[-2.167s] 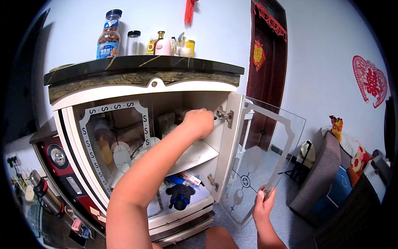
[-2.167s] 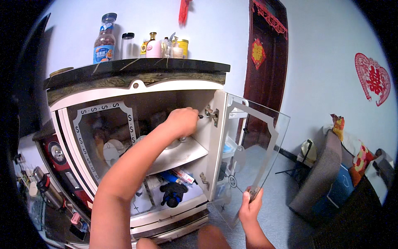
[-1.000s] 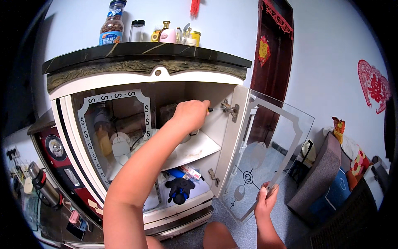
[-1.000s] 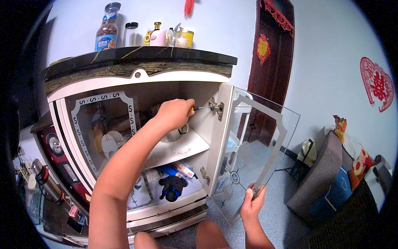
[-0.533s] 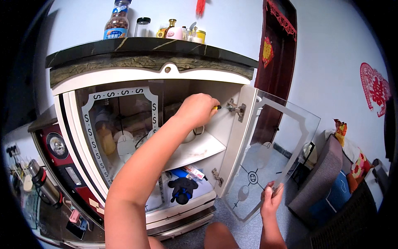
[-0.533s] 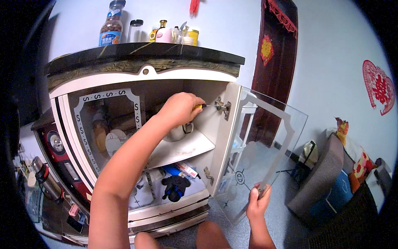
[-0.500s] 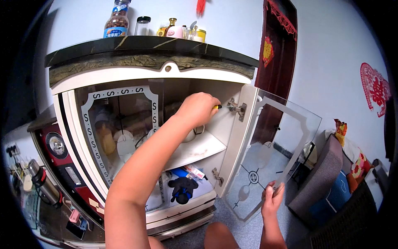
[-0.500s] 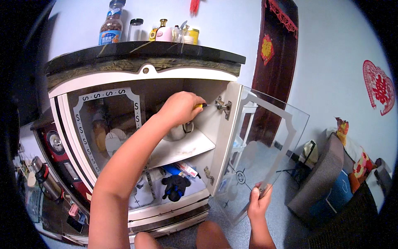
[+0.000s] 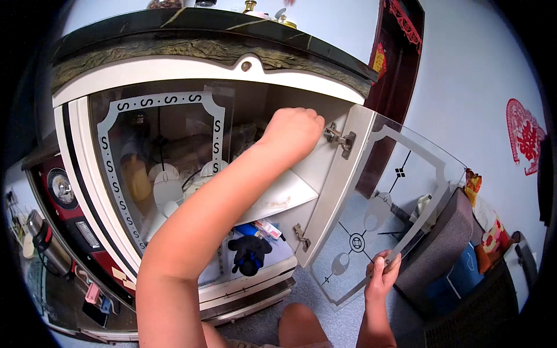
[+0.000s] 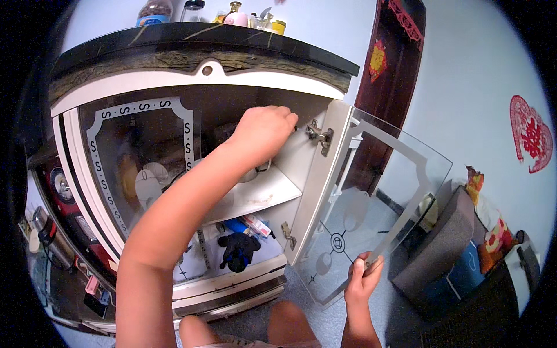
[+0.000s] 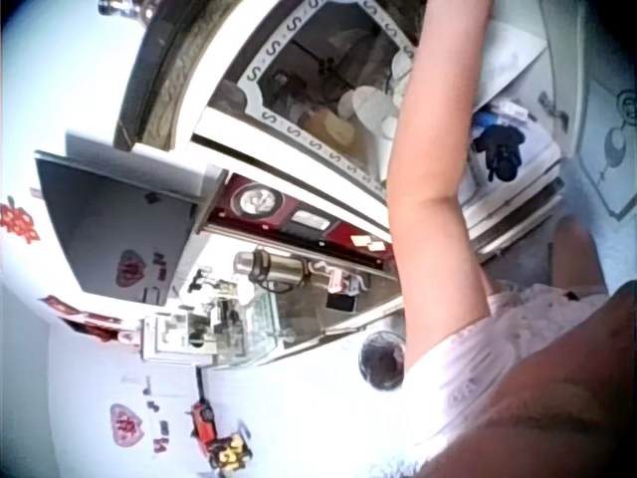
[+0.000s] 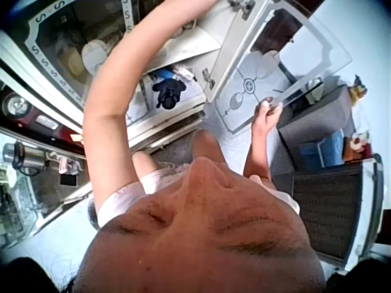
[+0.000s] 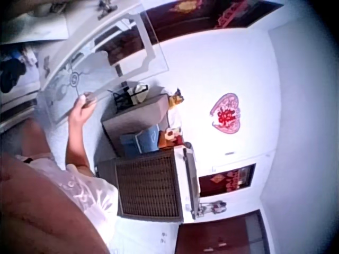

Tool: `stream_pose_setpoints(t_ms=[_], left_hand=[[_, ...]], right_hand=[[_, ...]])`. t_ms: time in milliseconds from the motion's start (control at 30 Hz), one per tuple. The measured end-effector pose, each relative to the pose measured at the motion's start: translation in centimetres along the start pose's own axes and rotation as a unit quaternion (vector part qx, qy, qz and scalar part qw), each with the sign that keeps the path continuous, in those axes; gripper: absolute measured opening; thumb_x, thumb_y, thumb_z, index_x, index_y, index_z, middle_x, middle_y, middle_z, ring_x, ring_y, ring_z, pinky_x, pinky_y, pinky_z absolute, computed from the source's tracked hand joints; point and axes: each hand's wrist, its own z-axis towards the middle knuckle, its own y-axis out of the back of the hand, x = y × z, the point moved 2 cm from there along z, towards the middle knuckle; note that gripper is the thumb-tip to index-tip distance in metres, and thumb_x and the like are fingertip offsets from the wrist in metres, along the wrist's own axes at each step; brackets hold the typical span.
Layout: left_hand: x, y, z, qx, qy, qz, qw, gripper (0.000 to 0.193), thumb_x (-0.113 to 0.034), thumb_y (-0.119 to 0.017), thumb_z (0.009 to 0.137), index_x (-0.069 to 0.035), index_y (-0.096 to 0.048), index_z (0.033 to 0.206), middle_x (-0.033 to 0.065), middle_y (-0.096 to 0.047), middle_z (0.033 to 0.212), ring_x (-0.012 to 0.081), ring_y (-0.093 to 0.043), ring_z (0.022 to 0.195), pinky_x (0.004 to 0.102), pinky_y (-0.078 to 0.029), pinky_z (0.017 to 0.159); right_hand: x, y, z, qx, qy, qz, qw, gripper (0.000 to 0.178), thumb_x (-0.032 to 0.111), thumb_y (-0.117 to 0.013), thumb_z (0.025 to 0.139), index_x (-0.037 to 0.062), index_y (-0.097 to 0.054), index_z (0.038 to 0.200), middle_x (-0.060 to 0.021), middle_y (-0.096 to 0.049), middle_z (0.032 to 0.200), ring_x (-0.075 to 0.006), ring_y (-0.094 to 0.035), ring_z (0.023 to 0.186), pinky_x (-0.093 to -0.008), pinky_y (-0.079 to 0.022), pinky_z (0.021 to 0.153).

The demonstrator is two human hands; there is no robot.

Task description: The person wipes the exterior of a glass-door cabinet with a cloth, opens the cabinet door, and uses a screwdriver to tighten screws on the top hinge of the door.

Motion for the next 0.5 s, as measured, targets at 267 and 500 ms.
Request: stream_pose_setpoints(t_ms=[267, 500], left_hand=[[-0.5, 0.4, -0.2, 0.012, -0.076, 0.073, 0.994, 0.011, -0.015, -0.064, 0.09, -0.006, -0.067, 0.096, 0.0102, -0.069, 0.094, 0.029, -0.071, 0.097, 0.0405, -0.057, 0.082], [1.5, -0.2, 1.7, 0.36, 0.19, -0.288, 0.867, 0.034, -0.026, -0.056, 0.106, 0.006, -0.067, 0.111, 0.0165, -0.071, 0.083, 0.0286, -0.072, 0.085, 0.0407, -0.059, 0.086]], right_hand=[[0.3, -0.1, 0.1, -0.002, 0.015, -0.012, 1.0, 0.017, 0.017, -0.06, 0.105, 0.0073, -0.048, 0.111, 0.0012, -0.049, 0.081, -0.006, -0.044, 0.061, -0.0223, -0.038, 0.054], [-0.1, 0.1, 0.2, 0.0, 0.021, -0.019, 1.0, 0.02, 0.021, -0.061, 0.106, 0.0066, -0.048, 0.111, 0.0019, -0.048, 0.079, -0.0053, -0.043, 0.06, -0.0223, -0.035, 0.053]])
